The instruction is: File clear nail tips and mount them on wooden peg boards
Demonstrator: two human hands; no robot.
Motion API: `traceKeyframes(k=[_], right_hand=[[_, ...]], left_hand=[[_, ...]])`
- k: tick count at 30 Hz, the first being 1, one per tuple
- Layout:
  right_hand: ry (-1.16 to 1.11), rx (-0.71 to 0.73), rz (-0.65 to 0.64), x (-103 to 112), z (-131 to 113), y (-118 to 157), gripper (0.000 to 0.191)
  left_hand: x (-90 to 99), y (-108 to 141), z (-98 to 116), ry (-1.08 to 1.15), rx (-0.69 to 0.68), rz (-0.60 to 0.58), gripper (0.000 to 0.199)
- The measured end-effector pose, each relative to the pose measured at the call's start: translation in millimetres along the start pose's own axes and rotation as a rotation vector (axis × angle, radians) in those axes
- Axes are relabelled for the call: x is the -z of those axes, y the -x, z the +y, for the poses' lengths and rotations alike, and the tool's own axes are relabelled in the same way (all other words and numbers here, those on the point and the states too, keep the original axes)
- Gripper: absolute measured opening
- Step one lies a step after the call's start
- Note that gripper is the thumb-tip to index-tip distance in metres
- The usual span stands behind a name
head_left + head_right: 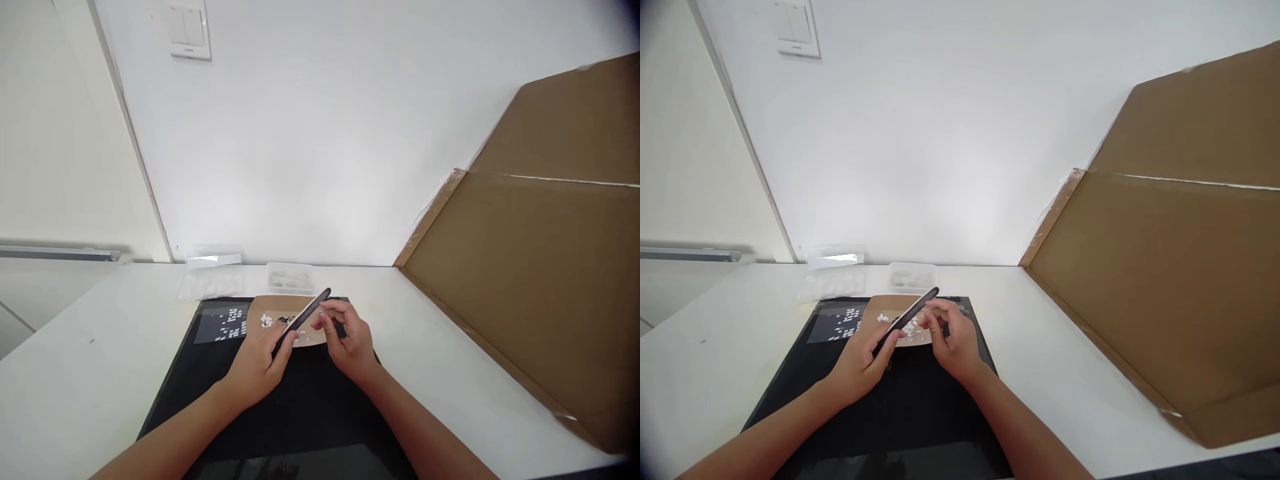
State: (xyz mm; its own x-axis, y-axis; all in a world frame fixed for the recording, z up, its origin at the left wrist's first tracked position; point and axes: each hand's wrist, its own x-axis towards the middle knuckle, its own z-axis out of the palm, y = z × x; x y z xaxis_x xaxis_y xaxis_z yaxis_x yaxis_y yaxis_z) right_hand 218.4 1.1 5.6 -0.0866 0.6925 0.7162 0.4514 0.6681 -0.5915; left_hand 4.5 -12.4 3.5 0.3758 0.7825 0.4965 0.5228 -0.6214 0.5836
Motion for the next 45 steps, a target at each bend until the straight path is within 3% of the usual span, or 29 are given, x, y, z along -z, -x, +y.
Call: traceKeyframes(k=[5,11,25,32,40,45], right_hand=[[0.081,-0.033,0.009,1,1,-1,0.013],[0.102,-0.08,0.0,-1,3,1,0.016],[0.183,-0.008,-0.046,-9,3,7,0.016],[0.187,-0.073,0.064,-5,2,2,0.013],[0.226,-0.017,-0.073,-11,-5,7,0.013],[0.281,-0.082,0.036,-3,0,1,0.014]], left_hand=[[1.7,-1,1,0.013,0.083,-0.041,0.038],[2.8,-2,4,0.111,0.105,-0.086,0.033],[4.6,-3,11,0.277,0.189,-0.161,0.044],[1.6,-2,10,0.32,0.172,-0.189,0.039],[1.0,-2,10,0.302,0.163,-0.17,0.04],[0.2,-1,8,0.312,0.172,-0.184,0.037]])
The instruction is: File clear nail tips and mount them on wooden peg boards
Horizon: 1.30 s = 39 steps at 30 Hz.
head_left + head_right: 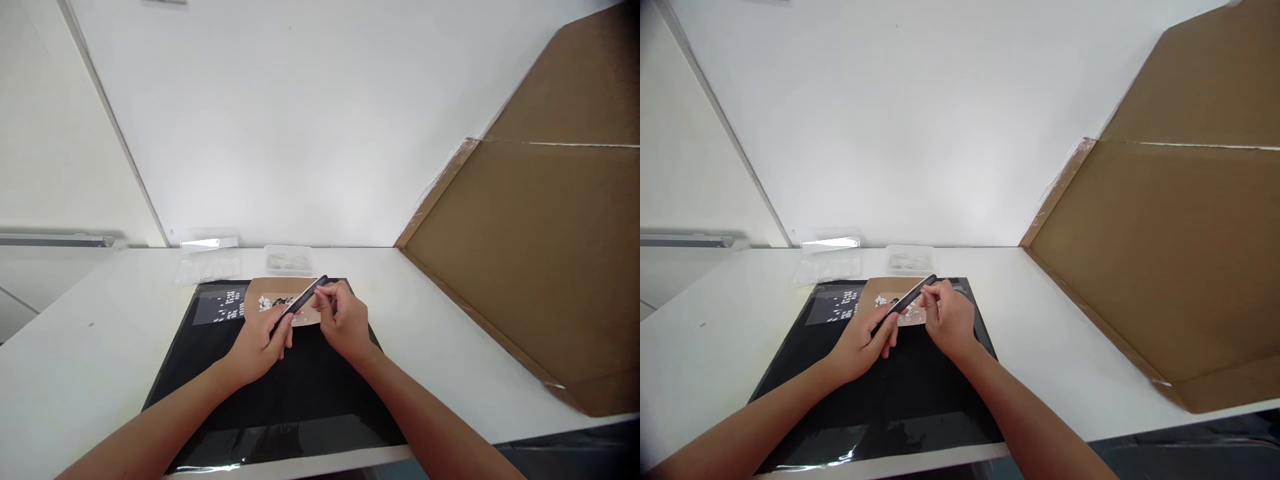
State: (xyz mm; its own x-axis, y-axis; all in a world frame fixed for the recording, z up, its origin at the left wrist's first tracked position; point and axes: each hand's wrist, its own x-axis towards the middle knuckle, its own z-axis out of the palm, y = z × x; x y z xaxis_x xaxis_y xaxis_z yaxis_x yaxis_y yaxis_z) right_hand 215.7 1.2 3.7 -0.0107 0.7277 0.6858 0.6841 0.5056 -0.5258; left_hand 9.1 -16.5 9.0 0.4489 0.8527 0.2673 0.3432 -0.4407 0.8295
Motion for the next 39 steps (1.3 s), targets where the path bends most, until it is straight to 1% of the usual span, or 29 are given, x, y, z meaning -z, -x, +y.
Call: traceKeyframes(k=[3,8,10,13,16,20,22,28,34,39], right_hand=[[-0.006,-0.015,0.007,2,4,-2,0.015],[-0.015,0.111,-0.126,-3,-5,5,0.012],[-0.01,0.123,-0.138,-4,-9,7,0.012],[-0.002,0.053,-0.075,-3,-8,5,0.012],[-0.002,-0.045,0.011,2,2,-1,0.015],[-0.041,-0.137,0.049,6,12,-7,0.02],[-0.082,-0.164,0.049,7,14,-8,0.021],[-0.192,-0.179,0.004,4,16,-6,0.022],[-0.243,-0.201,-0.059,5,20,-8,0.024],[-0.286,-0.221,-0.079,6,19,-8,0.025]], left_hand=[[-1.2,1,-3,0.013,0.01,-0.016,0.037],[-0.5,0,-2,0.014,0.022,0.01,0.04],[0.6,-1,0,0.01,0.007,0.021,0.041],[1.1,0,0,0.022,-0.014,0.019,0.038],[-0.1,0,-2,0.035,-0.007,0.003,0.036],[-1.0,1,-4,0.024,-0.012,0.001,0.037],[-0.5,1,-4,0.019,-0.019,0.001,0.036],[2.0,1,-3,-0.011,-0.064,-0.017,0.033],[4.4,0,-5,-0.038,-0.115,-0.048,0.033],[5.8,0,-4,-0.026,-0.134,-0.073,0.035]])
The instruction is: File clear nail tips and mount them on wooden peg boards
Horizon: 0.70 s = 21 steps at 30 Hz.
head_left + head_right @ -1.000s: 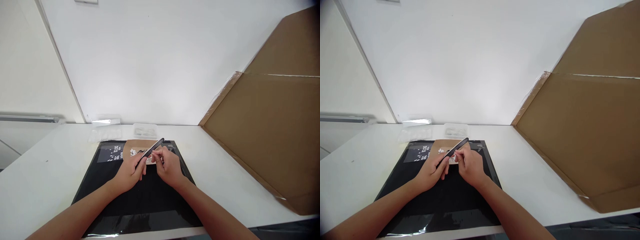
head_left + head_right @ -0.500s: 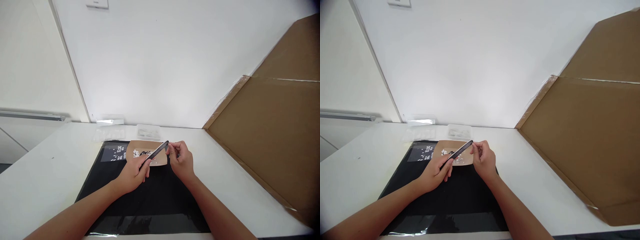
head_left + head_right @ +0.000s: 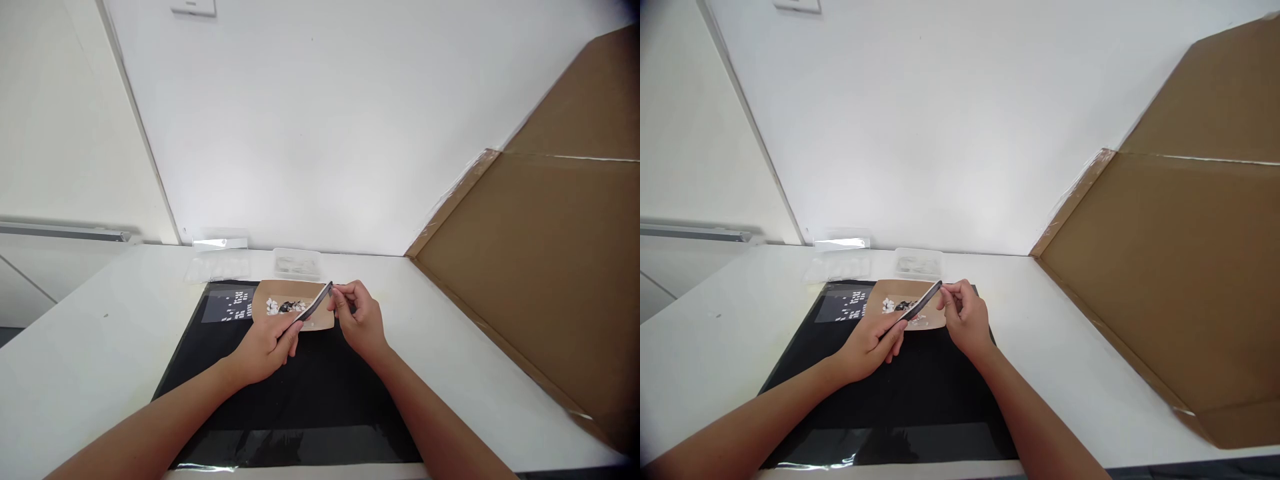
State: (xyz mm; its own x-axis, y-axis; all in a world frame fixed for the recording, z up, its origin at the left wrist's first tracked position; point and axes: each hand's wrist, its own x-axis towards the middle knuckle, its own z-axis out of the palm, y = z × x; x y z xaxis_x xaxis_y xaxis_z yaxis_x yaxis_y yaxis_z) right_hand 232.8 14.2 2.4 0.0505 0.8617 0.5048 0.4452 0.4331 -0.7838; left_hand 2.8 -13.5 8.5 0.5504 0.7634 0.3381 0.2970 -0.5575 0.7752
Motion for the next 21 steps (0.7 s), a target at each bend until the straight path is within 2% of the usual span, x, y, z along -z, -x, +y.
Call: traceKeyframes(k=[21], right_hand=[[-0.138,-0.037,-0.037,-2.1,3.2,-1.3,0.026]], left_hand=[[0.7,1.6,-1.3,0.003,0.0,-0.05,0.036]])
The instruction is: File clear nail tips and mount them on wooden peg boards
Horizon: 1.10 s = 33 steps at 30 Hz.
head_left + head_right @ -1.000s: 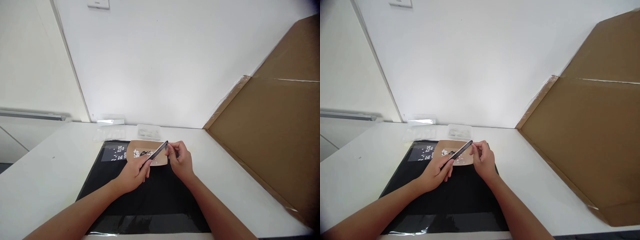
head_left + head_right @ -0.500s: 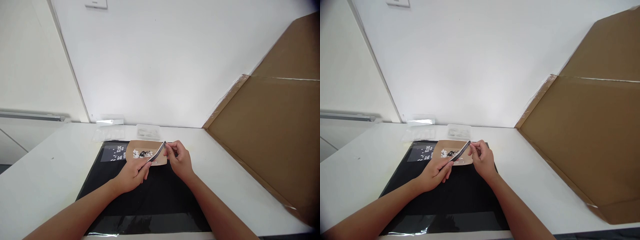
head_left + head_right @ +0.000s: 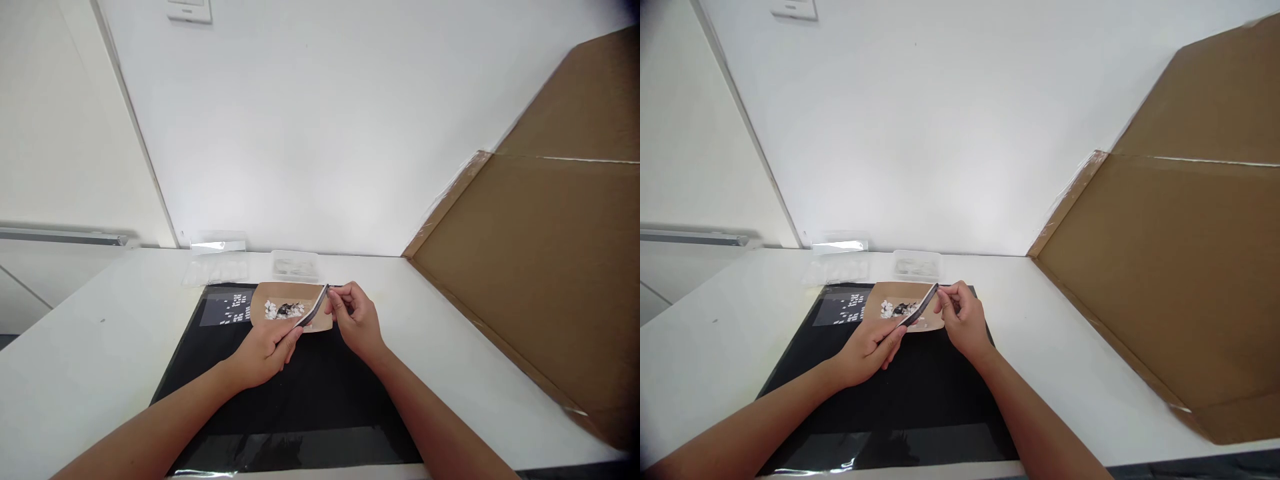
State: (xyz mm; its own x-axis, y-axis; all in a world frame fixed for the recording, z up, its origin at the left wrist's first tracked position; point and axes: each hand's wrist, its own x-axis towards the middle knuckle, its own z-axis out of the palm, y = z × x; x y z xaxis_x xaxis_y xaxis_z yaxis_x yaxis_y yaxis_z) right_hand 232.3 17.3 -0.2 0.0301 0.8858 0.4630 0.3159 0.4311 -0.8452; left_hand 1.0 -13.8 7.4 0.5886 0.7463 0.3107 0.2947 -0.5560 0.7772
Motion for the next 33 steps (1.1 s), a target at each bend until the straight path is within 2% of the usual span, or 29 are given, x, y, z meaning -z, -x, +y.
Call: traceKeyframes(k=[4,10,14,19,26,31,33], right_hand=[[0.051,0.028,-0.002,-1,-1,1,0.024],[0.165,0.162,-0.086,-9,-11,10,0.017],[0.262,0.187,-0.052,-9,-13,11,0.016],[0.267,0.13,0.018,-6,-13,8,0.017],[0.321,0.239,-0.115,-15,-22,19,0.02],[0.396,0.228,-0.005,-13,-18,16,0.017],[0.391,0.232,-0.015,-14,-17,17,0.017]], left_hand=[[-1.6,-1,-1,-0.001,0.037,0.058,0.036],[-3.8,-2,-3,0.052,0.101,0.108,0.037],[-3.3,-2,-3,0.061,0.109,0.11,0.038],[-3.3,-2,-2,0.059,0.088,0.091,0.038],[-2.9,-2,-1,0.065,0.091,0.104,0.039],[-3.1,-2,-3,0.058,0.092,0.101,0.04],[-3.3,-1,-3,0.053,0.089,0.1,0.039]])
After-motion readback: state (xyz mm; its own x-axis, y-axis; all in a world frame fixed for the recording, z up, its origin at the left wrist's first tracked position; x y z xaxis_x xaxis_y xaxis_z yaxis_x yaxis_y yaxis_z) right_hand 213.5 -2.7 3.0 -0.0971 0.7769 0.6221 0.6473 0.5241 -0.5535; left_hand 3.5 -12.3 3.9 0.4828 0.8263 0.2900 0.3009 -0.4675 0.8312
